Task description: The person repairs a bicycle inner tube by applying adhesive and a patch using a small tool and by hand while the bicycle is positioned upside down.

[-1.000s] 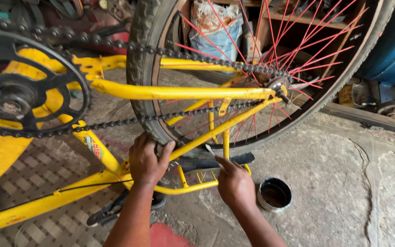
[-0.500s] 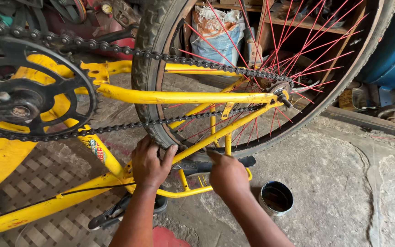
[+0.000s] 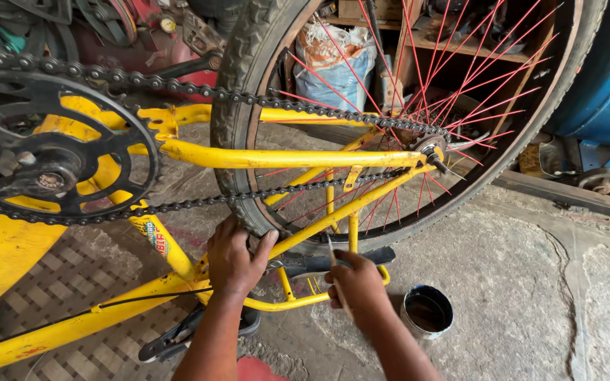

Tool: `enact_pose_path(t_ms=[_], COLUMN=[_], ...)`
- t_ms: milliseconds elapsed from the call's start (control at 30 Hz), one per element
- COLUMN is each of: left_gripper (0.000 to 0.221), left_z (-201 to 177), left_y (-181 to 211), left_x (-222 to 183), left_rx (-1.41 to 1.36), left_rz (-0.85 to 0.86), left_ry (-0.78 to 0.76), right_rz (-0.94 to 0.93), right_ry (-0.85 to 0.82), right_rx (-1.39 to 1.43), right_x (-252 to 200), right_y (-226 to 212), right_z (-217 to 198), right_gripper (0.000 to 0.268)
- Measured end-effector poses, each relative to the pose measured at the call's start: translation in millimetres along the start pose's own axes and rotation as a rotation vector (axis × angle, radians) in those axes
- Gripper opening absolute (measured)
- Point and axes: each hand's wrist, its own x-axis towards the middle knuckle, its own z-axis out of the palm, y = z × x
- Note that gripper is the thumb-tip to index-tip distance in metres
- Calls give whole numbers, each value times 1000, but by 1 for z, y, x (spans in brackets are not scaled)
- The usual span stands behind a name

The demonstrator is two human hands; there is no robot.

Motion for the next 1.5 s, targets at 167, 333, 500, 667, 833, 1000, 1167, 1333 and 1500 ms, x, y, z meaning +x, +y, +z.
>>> enact_pose_path(t_ms=[167, 333, 500, 667, 833, 1000, 1167, 1333, 1500], left_gripper=[50, 56, 76, 54, 45, 43, 42, 42, 39], left_z=[5, 6, -38, -111, -171, -218, -198, -134, -70], left_y=[-13, -26, 1, 68, 152, 228, 255, 262, 259], left_x=[-1, -1, 24, 48, 74, 88, 84, 76, 95], left_rx=[-77, -129, 44, -92, -425, -553, -549, -435, -465], left_rz=[-32, -65, -171, -367, -47, 52, 32, 25, 184], left_ry=[-96, -190, -413, -747, -616, -266, -247, -397, -482], right_rz=[58, -33, -713, -662, -874, -781, -699, -752, -332], right_ry=[-9, -132, 97, 271, 530, 561, 523, 480, 305], right_rx=[313, -181, -818, -796, -790, -778, -838, -967, -1150], right_x=[-12, -44, -84, -140, -195, -209, -166, -87, -14], right_y=[-4, -38, -92, -169, -204, -207, -184, -110, -25], right_z=[7, -41, -98, -156, -196, -218, -249, -286, -288], right_gripper=[47, 44, 33, 33, 31, 31, 31, 33, 32])
